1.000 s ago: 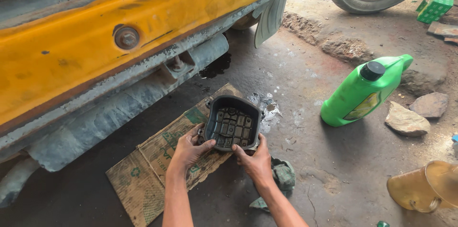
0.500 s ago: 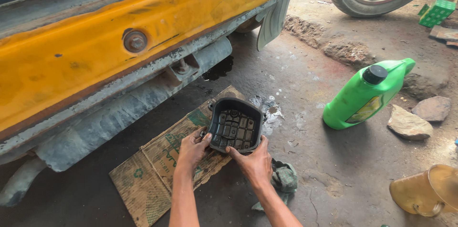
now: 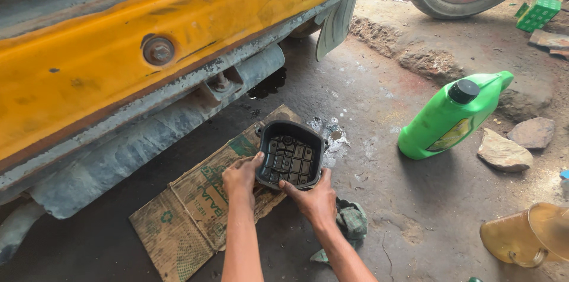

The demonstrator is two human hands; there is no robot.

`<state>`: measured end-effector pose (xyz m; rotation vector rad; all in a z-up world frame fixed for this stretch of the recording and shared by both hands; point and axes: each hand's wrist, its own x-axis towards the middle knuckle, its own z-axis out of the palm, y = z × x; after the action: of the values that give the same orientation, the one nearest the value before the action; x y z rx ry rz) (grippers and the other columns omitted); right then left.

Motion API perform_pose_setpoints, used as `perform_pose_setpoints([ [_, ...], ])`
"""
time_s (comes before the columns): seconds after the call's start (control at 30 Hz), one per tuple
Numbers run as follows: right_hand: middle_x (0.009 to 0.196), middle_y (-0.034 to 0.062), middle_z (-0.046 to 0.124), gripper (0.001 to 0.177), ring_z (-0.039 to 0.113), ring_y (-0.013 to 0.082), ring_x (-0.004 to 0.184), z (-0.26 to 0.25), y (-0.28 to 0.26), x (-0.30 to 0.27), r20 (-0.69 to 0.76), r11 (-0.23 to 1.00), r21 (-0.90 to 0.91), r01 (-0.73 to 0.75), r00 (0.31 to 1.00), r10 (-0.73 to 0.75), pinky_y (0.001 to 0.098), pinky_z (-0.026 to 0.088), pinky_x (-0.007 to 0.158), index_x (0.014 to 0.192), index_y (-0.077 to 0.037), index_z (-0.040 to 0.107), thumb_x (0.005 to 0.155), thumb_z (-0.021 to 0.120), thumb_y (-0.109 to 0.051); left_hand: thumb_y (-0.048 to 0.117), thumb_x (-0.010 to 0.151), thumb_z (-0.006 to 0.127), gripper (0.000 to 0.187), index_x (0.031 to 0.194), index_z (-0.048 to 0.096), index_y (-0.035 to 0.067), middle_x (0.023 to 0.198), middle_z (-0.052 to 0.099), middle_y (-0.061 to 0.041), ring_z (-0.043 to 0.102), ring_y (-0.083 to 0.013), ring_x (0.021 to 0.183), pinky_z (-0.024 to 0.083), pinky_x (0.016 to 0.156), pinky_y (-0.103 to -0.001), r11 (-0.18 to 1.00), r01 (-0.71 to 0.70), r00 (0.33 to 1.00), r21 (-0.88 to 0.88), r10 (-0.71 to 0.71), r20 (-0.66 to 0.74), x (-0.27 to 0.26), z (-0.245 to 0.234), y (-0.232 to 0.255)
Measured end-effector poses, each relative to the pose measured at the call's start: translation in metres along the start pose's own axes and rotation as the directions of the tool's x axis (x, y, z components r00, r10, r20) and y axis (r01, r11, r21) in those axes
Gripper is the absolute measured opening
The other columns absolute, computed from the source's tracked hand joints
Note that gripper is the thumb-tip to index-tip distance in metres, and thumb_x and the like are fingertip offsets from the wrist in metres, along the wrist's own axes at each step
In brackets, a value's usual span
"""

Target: The person cleans an oil pan or air filter housing from a vehicle by hand using a cloth and applying a liquid from a small tube.

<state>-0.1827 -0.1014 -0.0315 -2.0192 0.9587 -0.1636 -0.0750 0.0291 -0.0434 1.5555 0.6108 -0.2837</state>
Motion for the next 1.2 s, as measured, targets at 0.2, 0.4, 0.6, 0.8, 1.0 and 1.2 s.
perform_pose_setpoints([
  [0.2, 0.108, 0.0197, 0.074, 0.087, 0.074, 0.0316, 0.102, -0.002, 0.007, 0.008, -0.010, 0.996, 0.062, 0.064, 0.998, -0.063, 0.0425, 0.056, 0.090, 0.128, -0.005, 0.052, 0.066, 0.088, -0.054, 0.020, 0.062, 0.091, 0.045, 0.100, 0.082, -0.003, 0.106, 0.081, -0.019, 0.073, -0.0284, 0.101, 0.053, 0.091, -0.038, 0.993, 0.016, 0.996, -0.119, -0.005, 0.094, 0.029, 0.001, -0.005],
  [0.4, 0.083, 0.0117, 0.073, 0.046, 0.072, 0.0182, 0.071, -0.019, 0.046, 0.047, 0.216, 0.914, 0.403, -0.043, 0.975, -0.050, 0.0313, 0.057, 0.061, 0.109, -0.002, 0.070, 0.093, 0.066, -0.045, 0.048, 0.058, 0.099, 0.077, 0.111, 0.076, -0.004, 0.122, 0.071, -0.022, 0.066, -0.0302, 0.119, 0.047, 0.107, -0.038, 0.990, 0.029, 0.992, 0.136, -0.012, -0.123, 0.008, 0.016, 0.007],
  [0.6, 0.083, 0.0065, 0.071, 0.047, 0.066, 0.0132, 0.068, -0.021, 0.067, 0.073, 0.208, 0.946, 0.324, 0.014, 0.974, -0.085, 0.0286, 0.054, 0.057, 0.110, -0.003, 0.076, 0.096, 0.066, -0.046, 0.038, 0.068, 0.094, 0.063, 0.116, 0.076, 0.001, 0.130, 0.067, -0.019, 0.061, -0.0288, 0.123, 0.043, 0.108, -0.039, 0.993, 0.096, 0.994, 0.063, -0.092, -0.054, 0.012, 0.016, 0.011],
  [0.8, 0.102, 0.0112, 0.075, 0.072, 0.067, 0.0171, 0.076, -0.032, 0.036, 0.096, 0.201, 0.914, 0.396, -0.091, 0.980, 0.010, 0.0339, 0.057, 0.059, 0.140, -0.011, 0.059, 0.078, 0.080, -0.041, 0.027, 0.080, 0.078, 0.041, 0.119, 0.078, 0.015, 0.119, 0.078, -0.010, 0.073, -0.0231, 0.110, 0.053, 0.099, -0.034, 0.985, -0.164, 0.986, 0.061, 0.161, 0.052, 0.023, 0.029, 0.009],
  [1.0, 0.114, 0.0101, 0.073, 0.073, 0.070, 0.0203, 0.086, -0.039, 0.005, 0.129, 0.213, 0.940, 0.304, -0.156, 0.973, 0.092, 0.0349, 0.059, 0.066, 0.140, -0.007, 0.060, 0.082, 0.080, -0.048, 0.044, 0.089, 0.069, 0.035, 0.119, 0.078, 0.028, 0.110, 0.080, -0.008, 0.075, -0.0269, 0.104, 0.055, 0.095, -0.038, 0.903, -0.237, 0.957, 0.358, 0.281, -0.075, 0.002, 0.034, 0.004],
  [1.2, 0.114, 0.0131, 0.078, 0.059, 0.068, 0.0221, 0.091, -0.051, -0.012, 0.184, 0.454, 0.937, 0.239, -0.254, 0.882, 0.124, 0.0409, 0.054, 0.077, 0.119, -0.007, 0.077, 0.072, 0.087, -0.043, 0.043, 0.088, 0.068, 0.036, 0.116, 0.079, 0.023, 0.103, 0.078, -0.011, 0.075, -0.0306, 0.096, 0.055, 0.088, -0.042, 0.892, -0.275, 0.922, 0.357, 0.351, -0.165, -0.007, 0.046, -0.001],
])
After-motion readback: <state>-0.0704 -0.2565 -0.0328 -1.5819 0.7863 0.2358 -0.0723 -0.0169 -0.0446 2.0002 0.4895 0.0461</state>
